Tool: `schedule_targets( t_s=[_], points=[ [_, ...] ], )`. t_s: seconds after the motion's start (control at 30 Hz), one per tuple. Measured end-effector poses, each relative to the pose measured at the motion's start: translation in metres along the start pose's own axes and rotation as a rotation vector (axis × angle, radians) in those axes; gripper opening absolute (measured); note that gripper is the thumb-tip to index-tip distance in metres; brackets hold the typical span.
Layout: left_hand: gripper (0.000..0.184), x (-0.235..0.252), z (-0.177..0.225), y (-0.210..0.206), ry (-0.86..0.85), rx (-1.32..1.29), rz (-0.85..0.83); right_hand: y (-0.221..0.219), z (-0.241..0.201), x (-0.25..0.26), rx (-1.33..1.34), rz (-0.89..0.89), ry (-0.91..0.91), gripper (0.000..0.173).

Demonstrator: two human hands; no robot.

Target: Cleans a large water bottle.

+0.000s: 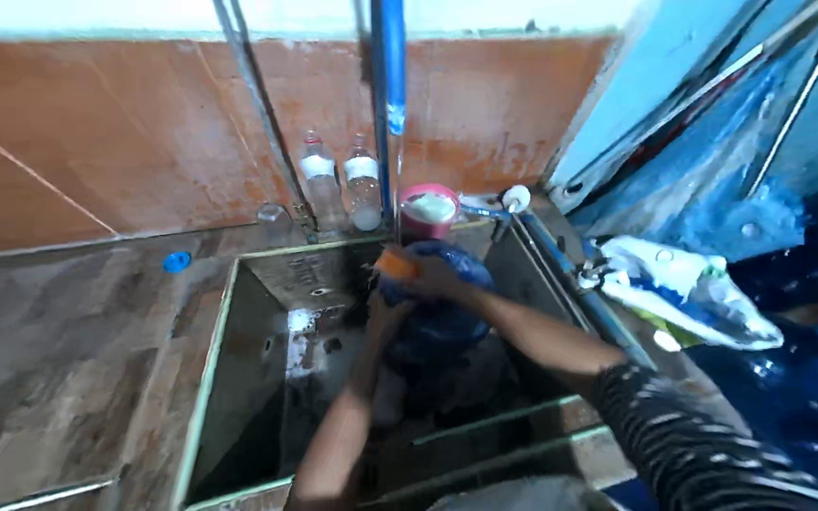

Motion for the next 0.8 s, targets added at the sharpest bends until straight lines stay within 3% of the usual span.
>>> schedule_targets(
  t_s=[0.07,0.1,0.17,0.27,0.37,0.43,0.53,0.63,0.7,0.8],
  points=[
    [0.081,0.001,0.003,0.013,-0.006,0.068,0.043,0.016,0.023,0.010,0.028,0.134,-0.052,0.070],
    [0.089,-0.004,0.004,0.009,-0.018,0.067,0.103,0.021,0.029,0.013,-0.004,0.198,-0.078,0.068],
    [0.106,-0.012,0.003,-0.006,-0.042,0.003,0.168,0.004,0.008,0.006,-0.052,0.156,-0.009,0.066],
    [0.092,-0.007,0.005,0.001,-0.035,0.024,0.124,-0.003,-0.004,0.005,-0.001,0.004,0.049,0.067],
    [0.084,-0.013,0.002,0.009,-0.004,0.047,0.196,0.018,0.028,0.017,-0.064,0.153,-0.078,0.063],
    [0.088,-0.017,-0.001,-0.005,0.004,-0.046,0.216,0.002,0.010,0.013,-0.116,0.223,0.070,0.057],
    [0.077,-0.018,0.002,-0.008,0.021,-0.044,0.163,-0.003,-0.009,0.002,0.015,0.004,0.076,0.065],
    [0.080,-0.023,0.001,-0.003,0.031,0.033,0.178,0.025,0.030,0.019,-0.006,0.150,-0.109,0.067],
    [0.086,-0.024,-0.001,-0.018,0.060,-0.040,0.162,0.013,0.021,0.018,-0.045,0.237,-0.042,0.063],
    [0.069,-0.020,0.002,-0.009,0.197,-0.036,0.108,-0.012,-0.001,-0.019,0.087,0.014,0.030,0.065]
  ],
)
Point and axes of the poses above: each hand's wrist, its own x-axis towards the middle knuckle, its own y-axis out of the back of the hand, z = x × y, the point moved 7 cm from there along x, towards the middle knuckle, and after that the axes turned 4 degrees about y, right-handed, at the moved point
